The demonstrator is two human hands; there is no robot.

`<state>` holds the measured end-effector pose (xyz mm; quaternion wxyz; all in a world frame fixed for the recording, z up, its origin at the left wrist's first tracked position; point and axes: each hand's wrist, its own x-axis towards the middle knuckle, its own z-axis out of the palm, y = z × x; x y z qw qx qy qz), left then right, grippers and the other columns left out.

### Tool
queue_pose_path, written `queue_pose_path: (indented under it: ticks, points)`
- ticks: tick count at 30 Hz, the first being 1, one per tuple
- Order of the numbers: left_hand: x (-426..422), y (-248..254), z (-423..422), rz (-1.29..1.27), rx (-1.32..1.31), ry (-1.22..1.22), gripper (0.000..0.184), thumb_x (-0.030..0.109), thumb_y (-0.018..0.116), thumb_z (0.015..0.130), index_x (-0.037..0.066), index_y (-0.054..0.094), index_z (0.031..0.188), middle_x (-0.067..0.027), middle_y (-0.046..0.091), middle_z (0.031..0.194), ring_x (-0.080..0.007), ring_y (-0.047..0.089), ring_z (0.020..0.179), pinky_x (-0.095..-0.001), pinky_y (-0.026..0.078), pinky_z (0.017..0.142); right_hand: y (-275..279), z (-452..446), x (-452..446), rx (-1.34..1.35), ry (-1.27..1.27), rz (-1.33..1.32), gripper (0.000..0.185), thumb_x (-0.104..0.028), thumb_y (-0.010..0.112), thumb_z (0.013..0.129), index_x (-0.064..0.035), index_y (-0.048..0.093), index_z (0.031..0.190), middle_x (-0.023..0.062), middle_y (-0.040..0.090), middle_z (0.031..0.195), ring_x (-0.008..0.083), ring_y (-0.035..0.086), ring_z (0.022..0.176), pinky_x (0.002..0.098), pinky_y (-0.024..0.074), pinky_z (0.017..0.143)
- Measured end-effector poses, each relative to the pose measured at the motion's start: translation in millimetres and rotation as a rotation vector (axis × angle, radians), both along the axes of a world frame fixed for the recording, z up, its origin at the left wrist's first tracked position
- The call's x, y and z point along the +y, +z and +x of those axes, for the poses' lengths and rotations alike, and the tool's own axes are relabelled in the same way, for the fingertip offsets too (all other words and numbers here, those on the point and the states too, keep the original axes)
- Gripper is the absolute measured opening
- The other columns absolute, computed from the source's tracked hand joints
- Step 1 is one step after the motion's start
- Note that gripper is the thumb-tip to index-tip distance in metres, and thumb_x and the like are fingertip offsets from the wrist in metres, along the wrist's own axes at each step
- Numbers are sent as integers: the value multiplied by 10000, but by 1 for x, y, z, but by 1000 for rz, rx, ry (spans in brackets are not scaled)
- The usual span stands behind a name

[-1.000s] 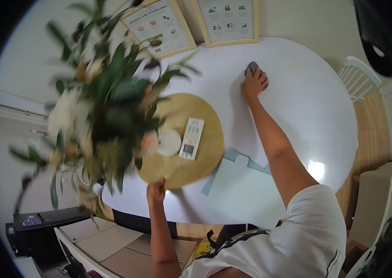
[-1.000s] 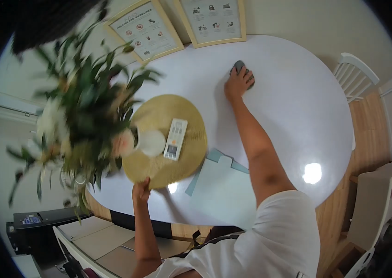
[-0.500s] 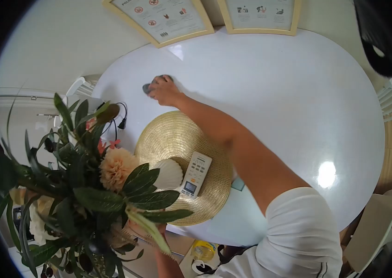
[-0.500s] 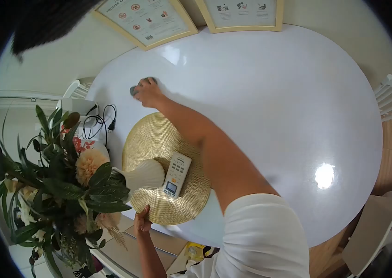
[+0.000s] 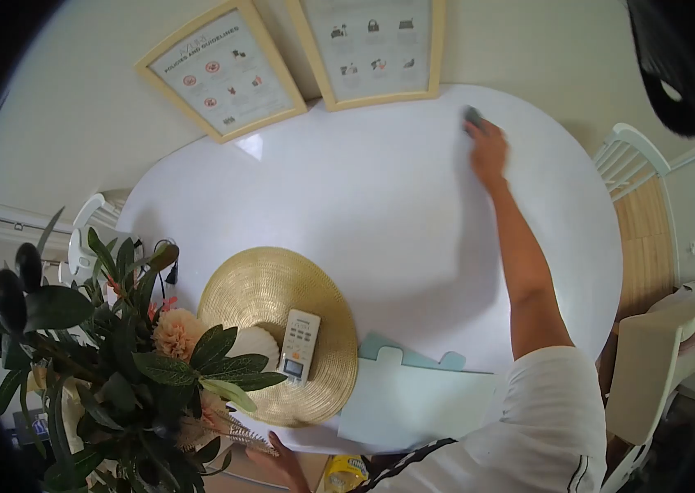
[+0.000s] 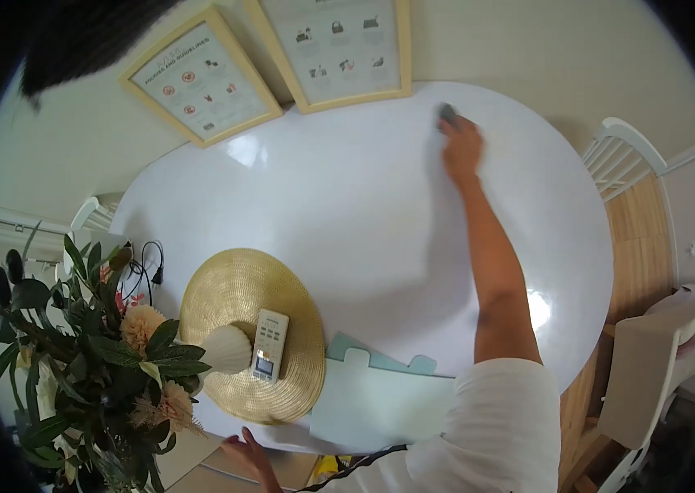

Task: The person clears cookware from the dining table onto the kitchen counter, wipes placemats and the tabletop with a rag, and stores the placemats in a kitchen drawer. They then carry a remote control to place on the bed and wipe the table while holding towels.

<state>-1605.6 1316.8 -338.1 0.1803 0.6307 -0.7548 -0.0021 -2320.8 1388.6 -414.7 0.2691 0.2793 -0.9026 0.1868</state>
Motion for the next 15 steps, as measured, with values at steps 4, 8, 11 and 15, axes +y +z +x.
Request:
queue_pose_path:
  ticks: [4,8,11,15]
  points:
    - [54,55,-138,269,620,-291,131,73,591,858,-25,504,863,-89,525,741,-163,502,651,-306,439,588,14,-28,73,-82,-484,28,466,-60,584,708,-226,598,1143,66,503,1214,300,435,1148,443,369,932]
    - [3,62,-325,493,1226,-614,244,106,478,935,-44,482,1128,-76,529,954,-126,531,797,-268,470,714,-1,-16,23,-99,-354,59,357,-63,587,717,-195,583,1049,72,510,1146,295,446,1103,449,365,871]
    - [-101,72,-483,248,1350,-724,381,119,496,934,-42,403,1267,-121,515,1141,-134,538,880,-237,468,762,4,61,-26,-60,428,-153,217,-7,538,731,-87,604,922,85,572,989,278,500,996,414,384,829]
    - [-249,34,-631,236,1462,-709,574,272,571,902,-68,333,1298,-176,410,1292,-204,491,1039,-327,376,952,40,107,18,-214,738,136,438,45,541,676,-141,634,1061,73,547,1198,270,438,1204,382,355,996]
